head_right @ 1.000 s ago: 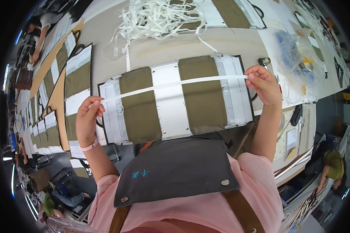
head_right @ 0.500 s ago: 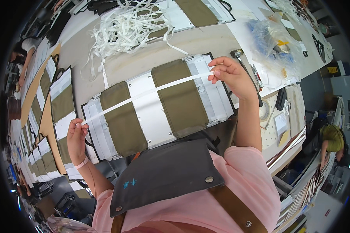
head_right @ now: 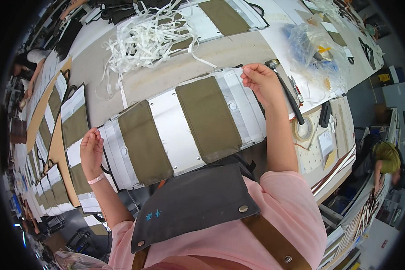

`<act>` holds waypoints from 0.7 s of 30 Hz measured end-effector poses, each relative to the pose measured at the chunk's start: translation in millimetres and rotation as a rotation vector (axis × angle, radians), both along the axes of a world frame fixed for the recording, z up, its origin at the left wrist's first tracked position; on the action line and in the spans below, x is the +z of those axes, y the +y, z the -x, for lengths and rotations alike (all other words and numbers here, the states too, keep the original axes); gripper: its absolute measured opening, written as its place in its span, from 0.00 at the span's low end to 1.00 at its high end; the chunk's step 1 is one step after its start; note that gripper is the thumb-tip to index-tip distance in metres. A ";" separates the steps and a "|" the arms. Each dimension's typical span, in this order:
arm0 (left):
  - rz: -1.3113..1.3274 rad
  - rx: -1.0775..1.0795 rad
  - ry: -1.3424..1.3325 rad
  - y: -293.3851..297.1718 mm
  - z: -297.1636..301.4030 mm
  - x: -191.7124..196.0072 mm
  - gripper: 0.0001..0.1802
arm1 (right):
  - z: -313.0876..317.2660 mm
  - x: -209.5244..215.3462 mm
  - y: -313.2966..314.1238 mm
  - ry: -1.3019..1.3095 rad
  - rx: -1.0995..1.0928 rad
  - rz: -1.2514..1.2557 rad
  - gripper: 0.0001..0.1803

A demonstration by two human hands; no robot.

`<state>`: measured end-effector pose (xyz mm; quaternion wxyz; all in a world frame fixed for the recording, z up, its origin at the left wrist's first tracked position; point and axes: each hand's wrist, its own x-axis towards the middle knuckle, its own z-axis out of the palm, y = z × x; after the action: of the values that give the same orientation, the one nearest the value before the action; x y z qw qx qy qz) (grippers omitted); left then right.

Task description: The person assembles green and white striped bags by threading white straps through metal grommets and securing them with metal fasteners using a hammer. The person repeats this process for multiple bags on a workbench in a factory setting.

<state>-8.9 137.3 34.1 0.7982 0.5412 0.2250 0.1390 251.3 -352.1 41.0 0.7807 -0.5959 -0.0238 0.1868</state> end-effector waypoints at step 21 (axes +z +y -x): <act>-0.985 0.138 0.333 -19.5 -18.4 -62.2 0.09 | 3.4 -65.9 33.0 -0.795 -0.268 0.945 0.07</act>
<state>9.6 117.8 -28.1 0.3914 0.8511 0.2920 0.1925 247.9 -319.0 -24.9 0.3814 -0.8980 -0.1523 -0.1582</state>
